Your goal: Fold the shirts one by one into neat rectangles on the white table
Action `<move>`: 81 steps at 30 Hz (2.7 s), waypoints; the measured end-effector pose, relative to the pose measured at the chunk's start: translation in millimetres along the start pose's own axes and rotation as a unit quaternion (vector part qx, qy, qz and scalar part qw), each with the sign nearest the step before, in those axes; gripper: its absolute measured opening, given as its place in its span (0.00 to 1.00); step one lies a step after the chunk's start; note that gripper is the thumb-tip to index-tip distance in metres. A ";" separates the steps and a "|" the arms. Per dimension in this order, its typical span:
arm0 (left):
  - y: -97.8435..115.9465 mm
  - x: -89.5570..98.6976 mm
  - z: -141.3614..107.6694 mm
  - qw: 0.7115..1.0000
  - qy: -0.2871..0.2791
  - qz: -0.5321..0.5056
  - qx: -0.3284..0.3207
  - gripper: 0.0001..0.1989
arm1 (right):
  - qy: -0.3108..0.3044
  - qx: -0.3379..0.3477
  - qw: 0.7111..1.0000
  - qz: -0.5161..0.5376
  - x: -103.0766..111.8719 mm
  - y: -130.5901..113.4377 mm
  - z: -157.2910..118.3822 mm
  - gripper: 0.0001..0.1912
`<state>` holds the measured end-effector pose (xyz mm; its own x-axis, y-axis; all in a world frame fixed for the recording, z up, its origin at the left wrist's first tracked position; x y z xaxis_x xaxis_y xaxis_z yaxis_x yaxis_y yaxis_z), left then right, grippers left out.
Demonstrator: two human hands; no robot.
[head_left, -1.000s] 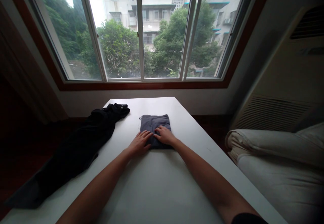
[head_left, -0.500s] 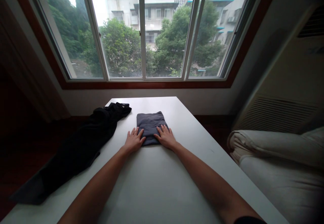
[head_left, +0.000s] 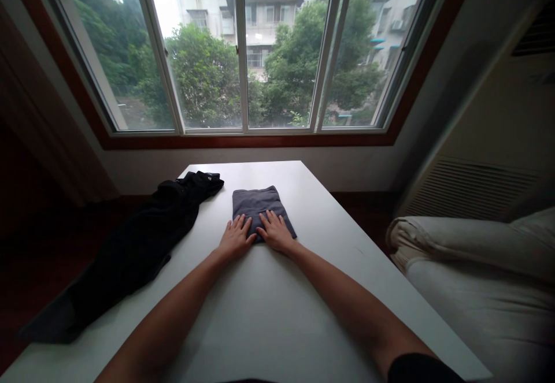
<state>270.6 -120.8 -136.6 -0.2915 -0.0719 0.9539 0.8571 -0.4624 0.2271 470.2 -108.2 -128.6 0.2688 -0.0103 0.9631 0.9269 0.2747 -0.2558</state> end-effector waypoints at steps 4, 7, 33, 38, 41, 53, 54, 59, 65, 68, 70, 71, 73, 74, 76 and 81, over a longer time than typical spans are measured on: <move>-17.3 2.7 1.9 0.999 -0.012 -0.004 0.044 0.35 | -0.007 -0.053 0.999 -0.001 6.8 23.2 4.4 0.43; -23.0 8.3 3.0 0.996 0.032 0.014 0.086 0.29 | 0.006 -0.148 0.989 -0.008 19.4 58.5 4.3 0.39; 0.2 37.1 0.2 0.983 0.107 0.013 -0.150 0.25 | 0.106 0.086 0.982 0.134 23.2 45.4 1.2 0.10; -0.8 39.0 1.9 0.978 0.143 0.025 -0.152 0.13 | 0.130 0.133 0.975 0.120 22.1 37.4 -2.0 0.22; -0.6 40.1 2.1 0.976 0.175 0.022 -0.130 0.08 | 0.140 0.201 0.964 0.102 23.9 25.4 -7.0 0.31; 8.2 46.3 -2.2 0.967 0.210 0.010 -0.140 0.05 | 0.151 0.179 0.971 0.055 20.7 15.5 -2.8 0.21; 9.7 46.5 -2.5 0.967 0.204 0.021 -0.150 0.06 | 0.154 0.181 0.970 0.055 21.7 14.8 -3.4 0.21; 13.6 48.2 -3.2 0.969 0.181 0.058 -0.159 0.06 | 0.150 0.207 0.966 0.049 24.6 8.2 -7.3 0.20; 13.4 53.6 -4.3 0.977 0.165 0.073 -0.110 0.09 | 0.111 0.180 0.977 0.025 17.0 9.9 -4.0 0.28; 12.8 54.8 -4.5 0.978 0.167 0.074 -0.098 0.09 | 0.085 0.127 0.988 -0.006 15.2 17.3 -2.4 0.34; 11.3 54.9 -4.2 0.978 0.167 0.082 -0.093 0.09 | 0.071 0.100 0.992 -0.025 16.5 23.4 -1.8 0.34; 10.0 54.8 -4.0 0.978 0.167 0.088 -0.088 0.09 | 0.068 0.091 0.993 -0.032 17.6 26.5 -1.5 0.34; 6.7 54.5 -3.7 0.978 0.171 0.096 -0.073 0.09 | 0.069 0.076 0.994 -0.041 19.9 32.6 -0.8 0.33; 4.9 54.2 -3.5 0.978 0.173 0.097 -0.065 0.09 | 0.072 0.067 0.994 -0.044 20.7 35.3 -0.5 0.33; 1.7 53.2 -3.3 0.978 0.179 0.096 -0.053 0.08 | 0.079 0.052 0.994 -0.052 21.6 39.7 0.2 0.33; -1.6 50.1 -2.7 0.978 0.187 0.084 -0.046 0.08 | 0.115 0.028 0.991 -0.063 26.2 39.8 -0.6 0.31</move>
<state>253.4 -126.1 -89.7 -0.2995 -0.4645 0.8334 0.8696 -0.4923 0.0380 514.3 -98.1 -113.5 0.2109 -0.2646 0.9410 0.9424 0.3109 -0.1237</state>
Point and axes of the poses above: each hand's wrist, its own z-axis towards the middle knuckle, its own x-axis out of the back of the hand, y = z × x, the point moved 1 cm from there along z, towards the middle knuckle, and after that the axes turned 4 degrees about -x, right-handed, at the moved point
